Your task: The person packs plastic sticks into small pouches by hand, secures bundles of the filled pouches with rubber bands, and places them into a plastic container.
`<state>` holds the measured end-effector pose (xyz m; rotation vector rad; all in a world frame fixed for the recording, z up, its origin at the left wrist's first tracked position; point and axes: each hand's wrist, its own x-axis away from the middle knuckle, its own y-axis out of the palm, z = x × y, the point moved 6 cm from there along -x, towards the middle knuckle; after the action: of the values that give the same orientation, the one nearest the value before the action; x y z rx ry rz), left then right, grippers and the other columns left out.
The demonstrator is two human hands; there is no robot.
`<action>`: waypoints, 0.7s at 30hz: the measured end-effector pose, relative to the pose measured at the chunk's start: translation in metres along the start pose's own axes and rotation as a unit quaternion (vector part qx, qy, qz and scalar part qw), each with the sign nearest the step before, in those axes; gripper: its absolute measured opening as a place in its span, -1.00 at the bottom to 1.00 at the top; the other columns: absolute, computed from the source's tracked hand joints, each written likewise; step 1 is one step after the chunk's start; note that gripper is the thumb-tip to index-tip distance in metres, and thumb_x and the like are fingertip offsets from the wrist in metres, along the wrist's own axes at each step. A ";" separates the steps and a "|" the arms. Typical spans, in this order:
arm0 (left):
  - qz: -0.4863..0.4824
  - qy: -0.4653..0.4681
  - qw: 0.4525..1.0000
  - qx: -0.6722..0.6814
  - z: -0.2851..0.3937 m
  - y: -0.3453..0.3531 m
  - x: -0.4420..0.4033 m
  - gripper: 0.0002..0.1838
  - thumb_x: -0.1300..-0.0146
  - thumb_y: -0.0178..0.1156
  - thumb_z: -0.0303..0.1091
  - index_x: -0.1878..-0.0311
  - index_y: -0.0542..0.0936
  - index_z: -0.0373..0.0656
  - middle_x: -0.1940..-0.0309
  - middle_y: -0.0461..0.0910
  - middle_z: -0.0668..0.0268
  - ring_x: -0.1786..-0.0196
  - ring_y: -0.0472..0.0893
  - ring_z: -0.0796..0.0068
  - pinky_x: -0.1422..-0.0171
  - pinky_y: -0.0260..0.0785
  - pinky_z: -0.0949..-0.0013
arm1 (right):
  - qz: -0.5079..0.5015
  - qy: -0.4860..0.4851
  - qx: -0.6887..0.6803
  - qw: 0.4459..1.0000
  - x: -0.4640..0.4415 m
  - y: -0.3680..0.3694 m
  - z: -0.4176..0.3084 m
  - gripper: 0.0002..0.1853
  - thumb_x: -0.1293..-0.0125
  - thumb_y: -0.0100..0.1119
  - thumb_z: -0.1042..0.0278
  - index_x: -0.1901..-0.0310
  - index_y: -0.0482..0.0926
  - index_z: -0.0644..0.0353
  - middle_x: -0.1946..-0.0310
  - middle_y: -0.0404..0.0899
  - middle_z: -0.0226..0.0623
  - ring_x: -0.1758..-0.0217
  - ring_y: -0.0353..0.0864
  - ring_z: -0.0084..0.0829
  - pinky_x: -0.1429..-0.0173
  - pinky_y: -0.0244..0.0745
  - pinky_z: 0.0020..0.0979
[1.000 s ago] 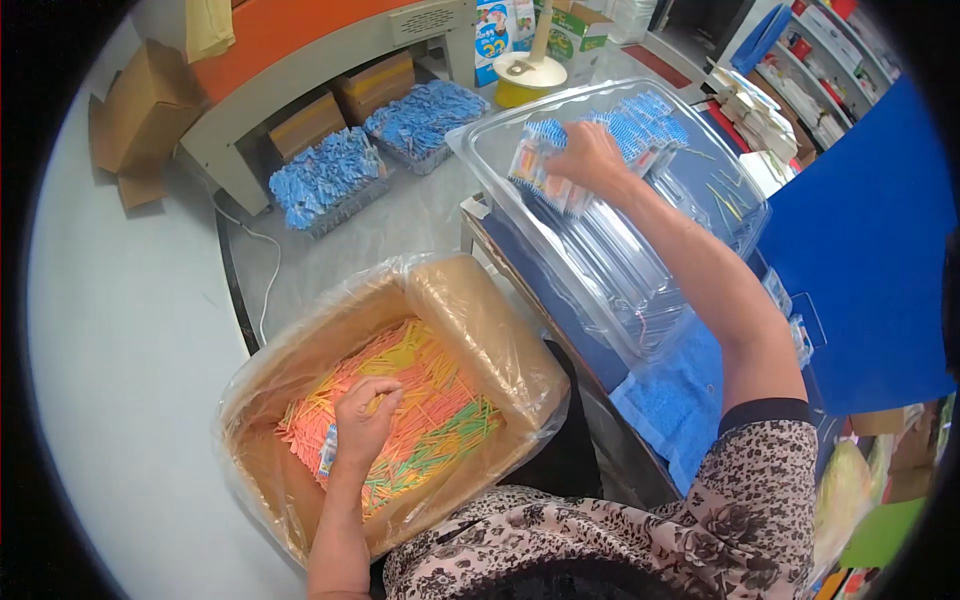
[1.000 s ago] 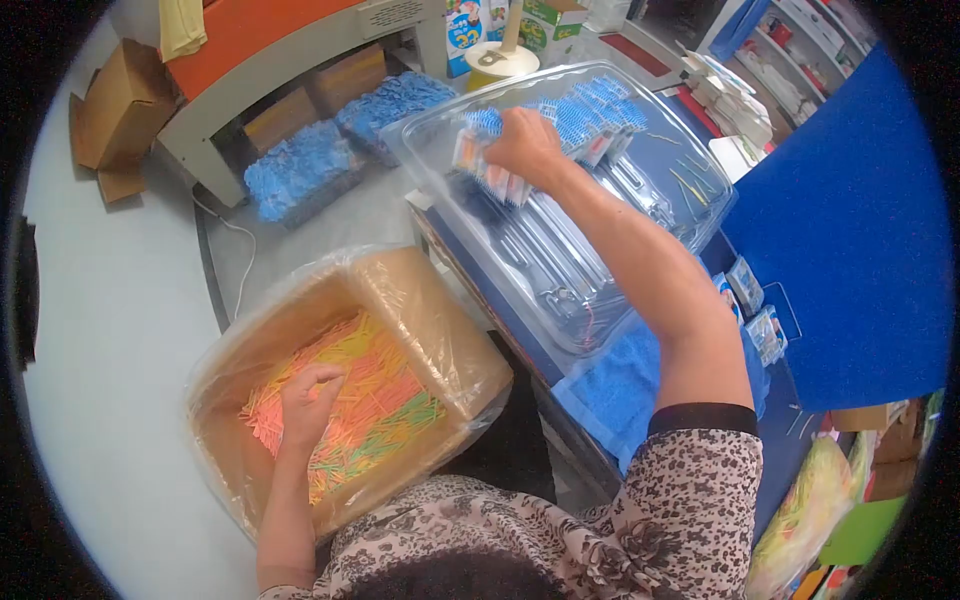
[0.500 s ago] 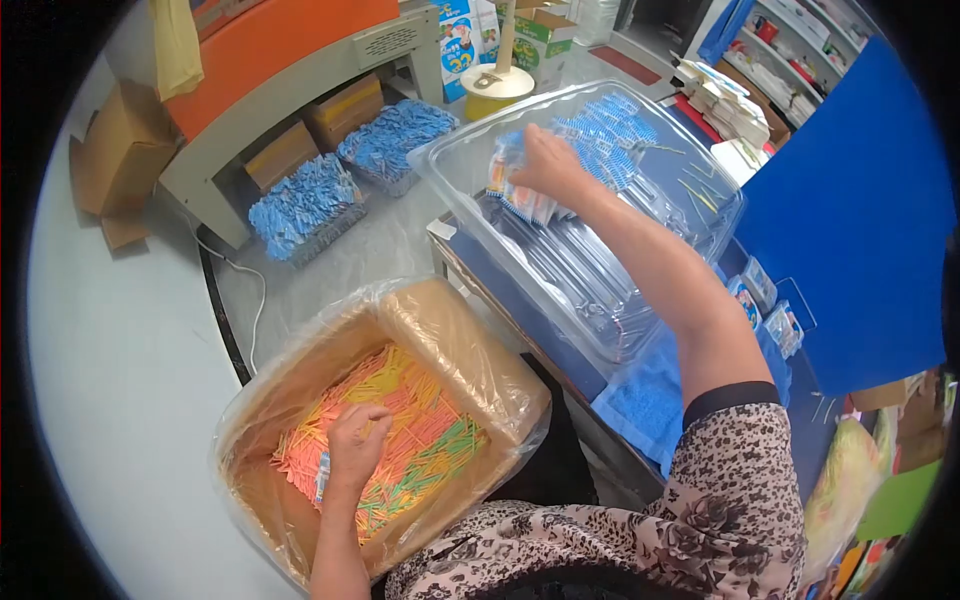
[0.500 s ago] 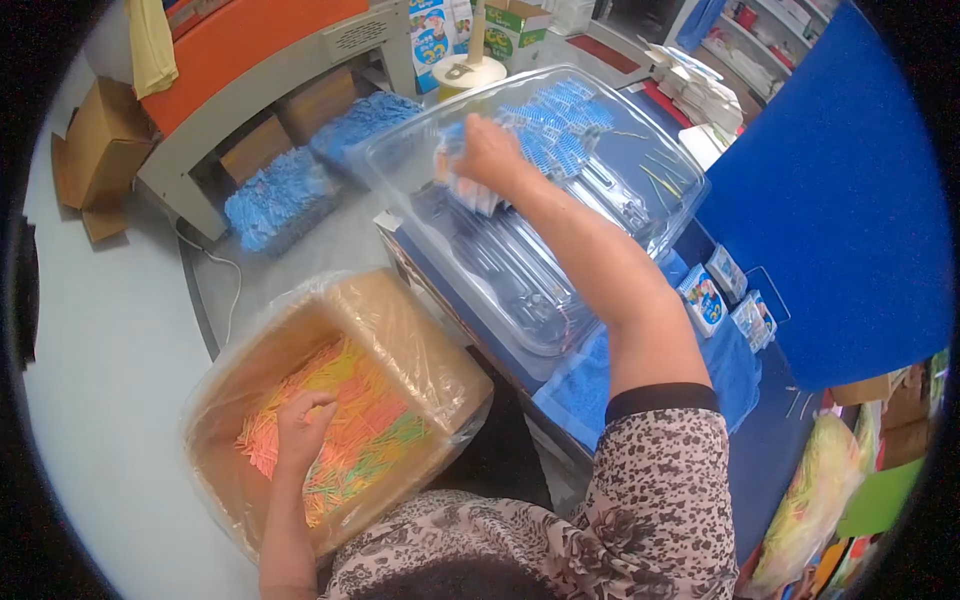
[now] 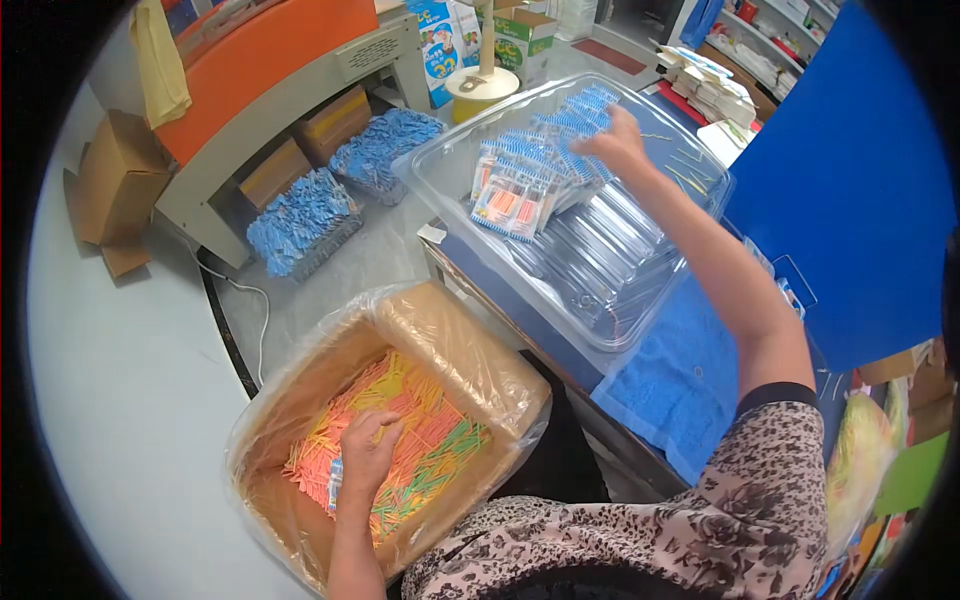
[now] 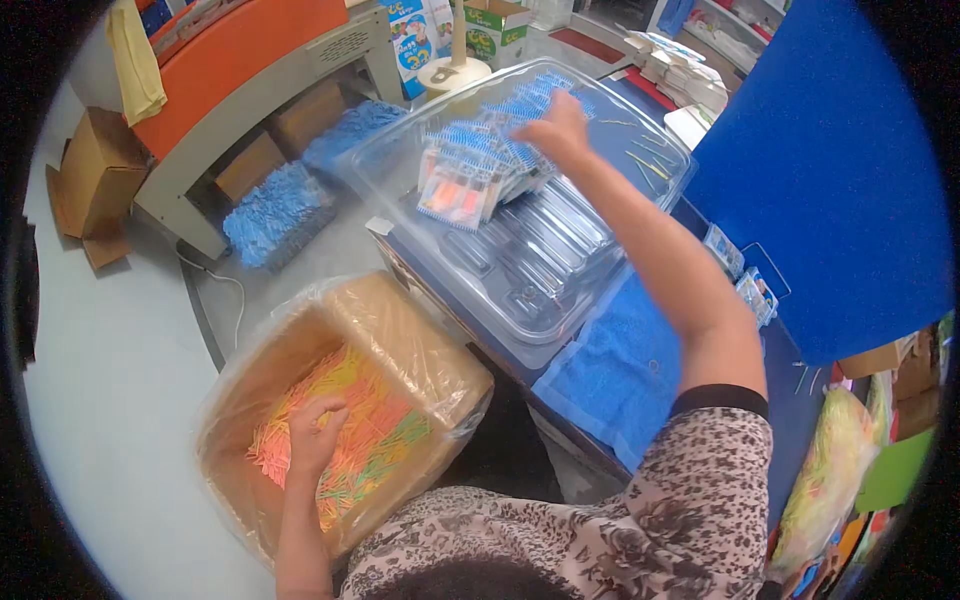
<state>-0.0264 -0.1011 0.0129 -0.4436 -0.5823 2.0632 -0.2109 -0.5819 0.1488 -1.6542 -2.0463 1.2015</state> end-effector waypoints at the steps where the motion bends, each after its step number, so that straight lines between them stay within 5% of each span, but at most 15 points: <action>1: 0.001 0.001 1.000 0.007 -0.002 -0.001 0.000 -0.88 -0.07 0.27 -0.51 0.29 0.64 -0.30 0.28 0.65 0.17 0.16 0.63 0.35 0.00 0.42 0.37 | -0.055 0.108 -0.049 0.991 0.002 -0.007 0.022 -0.06 0.22 0.56 0.09 -0.20 0.35 0.40 -0.15 0.40 -0.05 -0.26 0.33 -0.14 -0.35 0.22 -0.26; 2: 0.003 0.000 1.000 0.012 -0.004 -0.003 0.000 -0.88 -0.07 0.27 -0.51 0.29 0.64 -0.30 0.28 0.65 0.17 0.16 0.63 0.35 0.00 0.42 0.37 | -0.179 -0.087 0.122 0.972 -0.007 0.000 0.044 -0.05 0.24 0.56 0.19 -0.23 0.31 0.40 -0.13 0.42 -0.04 -0.22 0.39 -0.17 -0.29 0.31 -0.28; 3: 0.003 -0.008 1.000 0.020 -0.007 -0.005 0.001 -0.88 -0.07 0.27 -0.52 0.29 0.64 -0.30 0.28 0.65 0.17 0.16 0.63 0.36 0.01 0.43 0.37 | -0.289 -0.275 0.284 0.872 -0.006 0.022 0.078 -0.03 0.26 0.57 0.28 -0.25 0.28 0.39 -0.10 0.44 -0.03 -0.17 0.44 -0.20 -0.24 0.40 -0.31; 4: 0.003 -0.016 0.999 0.028 -0.009 -0.006 0.001 -0.88 -0.06 0.27 -0.52 0.29 0.64 -0.30 0.27 0.65 0.17 0.17 0.63 0.36 0.02 0.43 0.37 | -0.290 -0.277 0.288 0.870 -0.008 0.031 0.097 -0.03 0.26 0.57 0.28 -0.25 0.28 0.39 -0.10 0.44 -0.03 -0.17 0.44 -0.20 -0.24 0.40 -0.31; 6: 0.006 -0.024 0.999 0.039 -0.010 -0.007 0.001 -0.88 -0.06 0.27 -0.52 0.29 0.64 -0.30 0.27 0.65 0.16 0.17 0.63 0.37 0.02 0.43 0.38 | -0.436 -0.234 0.035 0.869 0.004 0.047 0.112 0.00 0.26 0.54 0.43 -0.30 0.19 0.28 -0.03 0.47 -0.02 -0.05 0.53 -0.22 -0.01 0.59 -0.27; 7: 0.006 -0.022 0.999 0.040 -0.009 -0.008 0.002 -0.88 -0.06 0.27 -0.53 0.29 0.64 -0.29 0.28 0.65 0.17 0.17 0.63 0.37 0.03 0.43 0.38 | -0.437 -0.235 0.037 0.867 0.014 0.049 0.096 0.00 0.26 0.54 0.43 -0.30 0.19 0.28 -0.03 0.47 -0.02 -0.05 0.53 -0.22 -0.01 0.59 -0.27; 9: 0.009 -0.019 0.999 0.041 -0.007 -0.010 0.003 -0.88 -0.06 0.27 -0.54 0.29 0.63 -0.29 0.29 0.65 0.17 0.18 0.63 0.38 0.04 0.43 0.38 | -0.318 0.083 -0.109 0.938 0.035 0.046 0.044 -0.01 0.20 0.51 0.46 -0.31 0.13 0.21 -0.03 0.46 -0.05 -0.01 0.55 -0.21 0.11 0.64 -0.22; 10: 0.013 -0.020 0.999 0.043 -0.008 -0.011 0.003 -0.88 -0.06 0.27 -0.54 0.29 0.63 -0.29 0.29 0.65 0.17 0.18 0.63 0.38 0.04 0.43 0.38 | -0.239 0.240 -0.178 0.924 0.043 0.047 0.037 -0.02 0.17 0.50 0.47 -0.32 0.09 0.18 -0.02 0.45 -0.06 0.00 0.56 -0.20 0.17 0.66 -0.19; 11: 0.009 -0.023 0.999 0.044 -0.008 -0.011 0.002 -0.88 -0.05 0.27 -0.54 0.29 0.63 -0.29 0.29 0.65 0.17 0.19 0.62 0.38 0.04 0.44 0.38 | -0.240 0.238 -0.175 0.924 0.042 0.055 0.030 -0.02 0.17 0.50 0.47 -0.32 0.09 0.18 -0.02 0.45 -0.06 0.00 0.56 -0.20 0.17 0.66 -0.19; 14: -0.001 -0.030 0.999 0.045 -0.012 -0.010 0.001 -0.87 -0.04 0.26 -0.55 0.30 0.63 -0.30 0.30 0.65 0.18 0.20 0.62 0.38 0.05 0.44 0.38 | -0.139 0.030 -0.137 0.980 0.027 0.060 0.006 -0.05 0.12 0.49 0.45 -0.28 0.06 0.23 -0.03 0.43 -0.09 -0.01 0.55 -0.17 0.16 0.65 -0.09; 21: -0.004 -0.019 0.999 0.044 -0.015 -0.010 0.001 -0.87 -0.04 0.26 -0.54 0.30 0.62 -0.29 0.33 0.63 0.20 0.25 0.60 0.41 0.10 0.42 0.39 | -0.195 0.094 -0.177 0.960 0.005 0.073 0.018 -0.07 0.08 0.45 0.47 -0.28 0.03 0.28 -0.06 0.41 -0.06 0.01 0.56 -0.15 0.13 0.64 -0.09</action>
<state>-0.0122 -0.0926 0.0059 -0.3506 -0.5121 2.0851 -0.1732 -0.5839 0.0830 -1.3352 -2.4092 0.5513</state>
